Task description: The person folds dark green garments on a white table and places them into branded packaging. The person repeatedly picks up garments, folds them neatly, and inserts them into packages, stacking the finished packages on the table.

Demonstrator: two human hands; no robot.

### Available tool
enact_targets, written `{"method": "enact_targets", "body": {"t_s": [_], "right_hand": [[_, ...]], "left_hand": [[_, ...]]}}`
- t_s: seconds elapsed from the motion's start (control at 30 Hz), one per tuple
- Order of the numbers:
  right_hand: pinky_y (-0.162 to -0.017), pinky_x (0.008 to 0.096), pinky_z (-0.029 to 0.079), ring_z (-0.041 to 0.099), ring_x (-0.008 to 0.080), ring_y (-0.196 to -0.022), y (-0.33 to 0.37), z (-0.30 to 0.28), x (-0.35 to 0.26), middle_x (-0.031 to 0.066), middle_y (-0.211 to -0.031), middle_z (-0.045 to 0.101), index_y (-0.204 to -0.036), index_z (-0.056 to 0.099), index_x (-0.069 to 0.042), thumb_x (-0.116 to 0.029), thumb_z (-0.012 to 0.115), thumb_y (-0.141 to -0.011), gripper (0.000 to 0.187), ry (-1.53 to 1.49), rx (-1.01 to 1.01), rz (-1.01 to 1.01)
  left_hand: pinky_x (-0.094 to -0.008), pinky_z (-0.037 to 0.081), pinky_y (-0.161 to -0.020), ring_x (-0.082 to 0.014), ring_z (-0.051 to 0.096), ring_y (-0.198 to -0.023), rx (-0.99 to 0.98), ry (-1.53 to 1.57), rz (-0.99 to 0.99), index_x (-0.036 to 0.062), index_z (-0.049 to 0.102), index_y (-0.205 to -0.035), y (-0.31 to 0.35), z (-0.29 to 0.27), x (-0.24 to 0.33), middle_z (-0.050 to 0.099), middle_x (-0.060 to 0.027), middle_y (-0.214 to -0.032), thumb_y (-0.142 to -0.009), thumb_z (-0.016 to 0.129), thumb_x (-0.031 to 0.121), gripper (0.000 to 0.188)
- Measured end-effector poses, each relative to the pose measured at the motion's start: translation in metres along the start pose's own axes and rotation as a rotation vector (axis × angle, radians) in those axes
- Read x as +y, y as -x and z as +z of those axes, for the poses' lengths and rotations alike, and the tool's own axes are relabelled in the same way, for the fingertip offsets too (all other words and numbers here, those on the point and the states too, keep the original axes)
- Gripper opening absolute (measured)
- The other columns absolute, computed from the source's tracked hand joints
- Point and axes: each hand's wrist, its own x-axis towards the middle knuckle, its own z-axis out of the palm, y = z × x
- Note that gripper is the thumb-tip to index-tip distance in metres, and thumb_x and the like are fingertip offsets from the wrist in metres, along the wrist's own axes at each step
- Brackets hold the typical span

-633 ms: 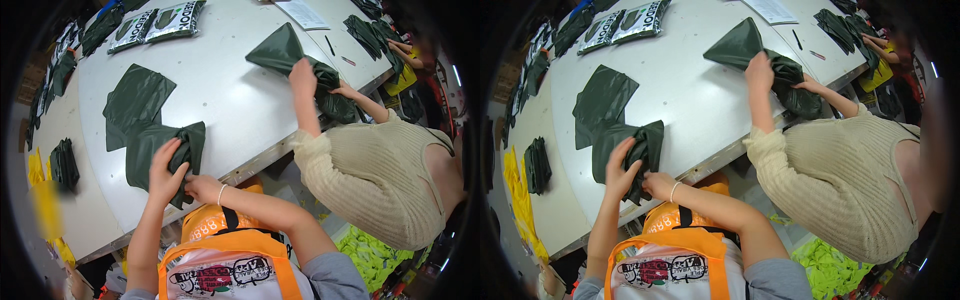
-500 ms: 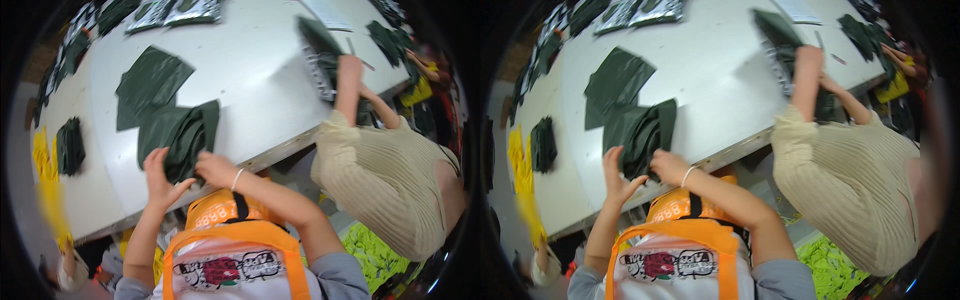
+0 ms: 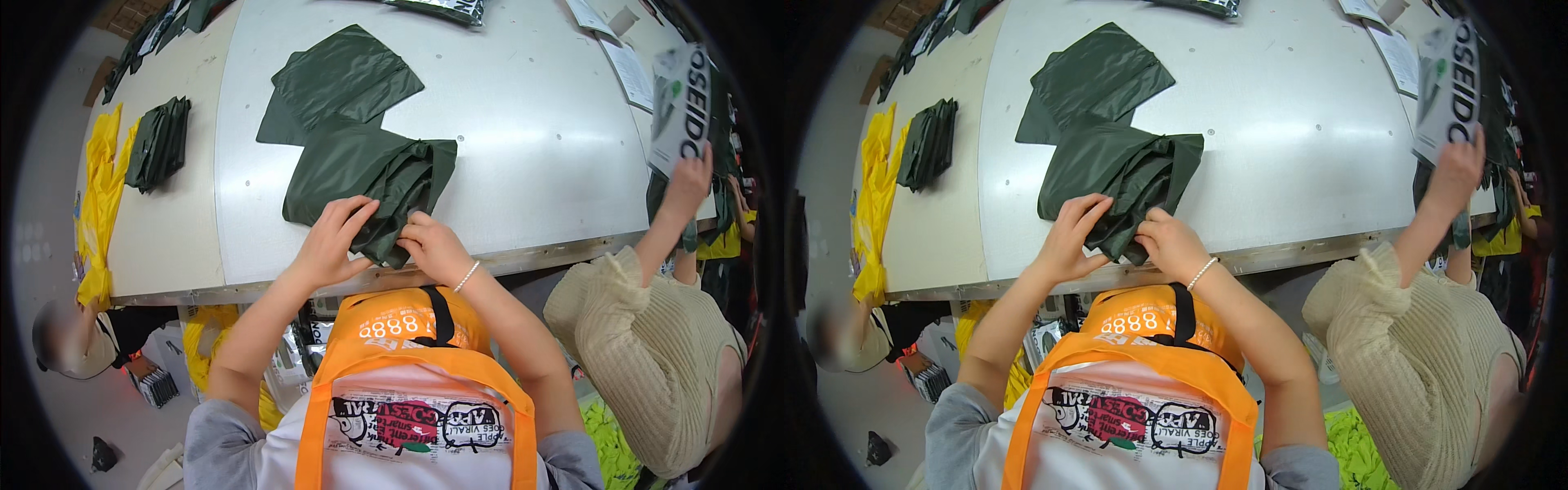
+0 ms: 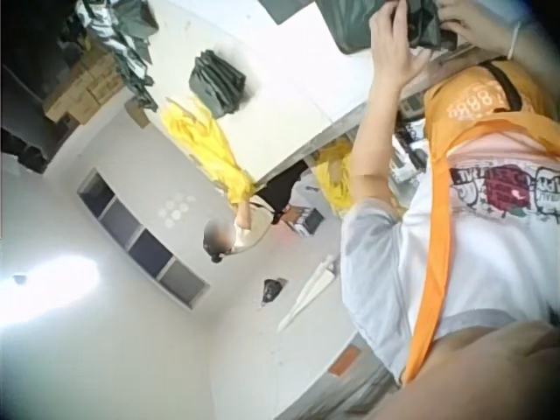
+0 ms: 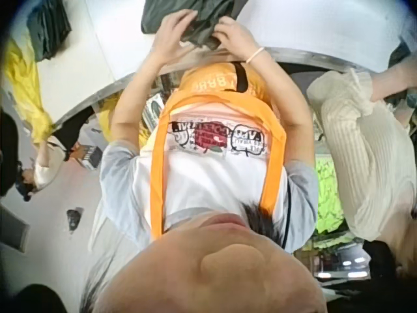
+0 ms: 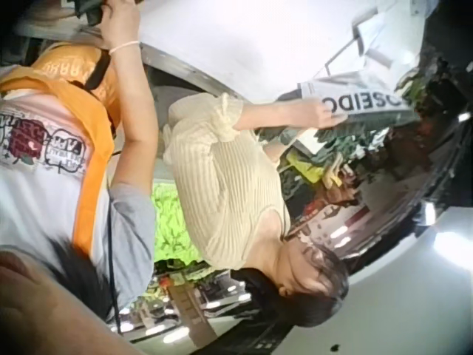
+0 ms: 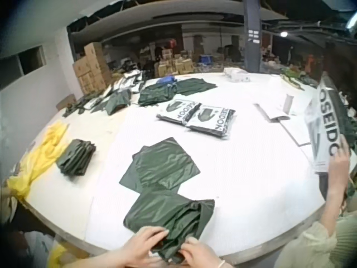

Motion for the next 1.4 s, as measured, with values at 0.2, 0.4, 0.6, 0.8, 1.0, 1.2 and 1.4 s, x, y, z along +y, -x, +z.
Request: {"method": "enact_targets", "body": {"t_s": [0.2, 0.4, 0.6, 0.8, 1.0, 1.2, 1.4], "right_hand": [[-0.068, 0.0416, 0.047, 0.056, 0.0361, -0.078, -0.004, 0.003, 0.007, 0.0148, -0.085, 0.054, -0.085, 0.063, -0.002, -0.007, 0.061, -0.080, 0.007, -0.028, 0.022, 0.008], [-0.069, 0.0408, 0.049, 0.058, 0.0342, -0.078, 0.005, 0.001, 0.012, 0.0139, -0.083, 0.058, -0.088, 0.067, -0.004, -0.007, 0.059, -0.080, 0.012, 0.113, -0.086, -0.023], [-0.070, 0.0405, 0.050, 0.060, 0.0315, -0.079, 0.013, -0.005, 0.008, 0.0117, -0.084, 0.061, -0.085, 0.068, -0.005, -0.008, 0.057, -0.079, 0.013, 0.162, -0.145, -0.147], [-0.071, 0.0396, 0.049, 0.060, 0.0317, -0.080, 0.022, -0.019, 0.012, 0.0116, -0.085, 0.060, -0.082, 0.065, -0.002, -0.007, 0.058, -0.078, 0.009, 0.228, -0.127, -0.050], [-0.073, 0.0404, 0.048, 0.058, 0.0319, -0.082, 0.036, -0.039, -0.006, 0.0123, -0.089, 0.056, -0.082, 0.063, -0.002, -0.004, 0.057, -0.078, 0.008, 0.202, -0.147, 0.071], [-0.074, 0.0412, 0.049, 0.058, 0.0328, -0.084, 0.044, -0.017, 0.007, 0.0136, -0.093, 0.055, -0.078, 0.061, 0.000, -0.003, 0.057, -0.076, 0.006, 0.204, -0.188, 0.130], [-0.074, 0.0404, 0.049, 0.057, 0.0321, -0.086, 0.047, -0.012, 0.004, 0.0135, -0.093, 0.055, -0.078, 0.061, 0.000, -0.004, 0.058, -0.076, 0.005, 0.342, -0.122, 0.117]], "left_hand": [[-0.0370, 0.049, -0.077, -0.0301, 0.056, -0.096, -0.039, 0.032, 0.154, 0.0064, 0.058, -0.097, -0.006, 0.010, -0.011, 0.055, -0.0104, -0.106, -0.062, 0.072, 0.005, 0.038], [-0.0372, 0.048, -0.062, -0.0276, 0.056, -0.082, -0.041, 0.016, 0.222, 0.0057, 0.053, -0.080, -0.021, 0.037, -0.025, 0.053, -0.0070, -0.090, -0.061, 0.066, 0.000, 0.023], [-0.0334, 0.050, -0.055, -0.0246, 0.056, -0.077, -0.239, -0.161, 0.334, 0.0076, 0.058, -0.079, -0.033, 0.063, -0.022, 0.048, -0.0072, -0.083, -0.067, 0.063, 0.010, 0.013], [-0.0392, 0.050, -0.068, -0.0302, 0.059, -0.085, -0.513, 0.039, 0.151, 0.0021, 0.062, -0.083, -0.056, 0.088, -0.016, 0.055, -0.0121, -0.088, -0.069, 0.065, 0.008, 0.016], [-0.0412, 0.038, -0.102, -0.0339, 0.047, -0.123, -0.288, 0.293, 0.187, 0.0006, 0.058, -0.119, -0.060, 0.046, -0.015, 0.053, -0.0191, -0.128, -0.075, 0.068, 0.010, 0.045], [-0.0628, 0.015, -0.108, -0.0299, 0.011, -0.143, -0.551, -0.156, 0.299, 0.0014, 0.042, -0.134, -0.046, 0.112, -0.014, 0.028, -0.0193, -0.148, -0.082, 0.060, 0.028, 0.062], [-0.0714, 0.012, -0.102, -0.0321, 0.009, -0.143, -0.418, -0.452, 0.166, -0.0028, 0.038, -0.135, -0.040, 0.146, -0.004, 0.024, -0.0186, -0.149, -0.075, 0.062, 0.030, 0.073]]}}
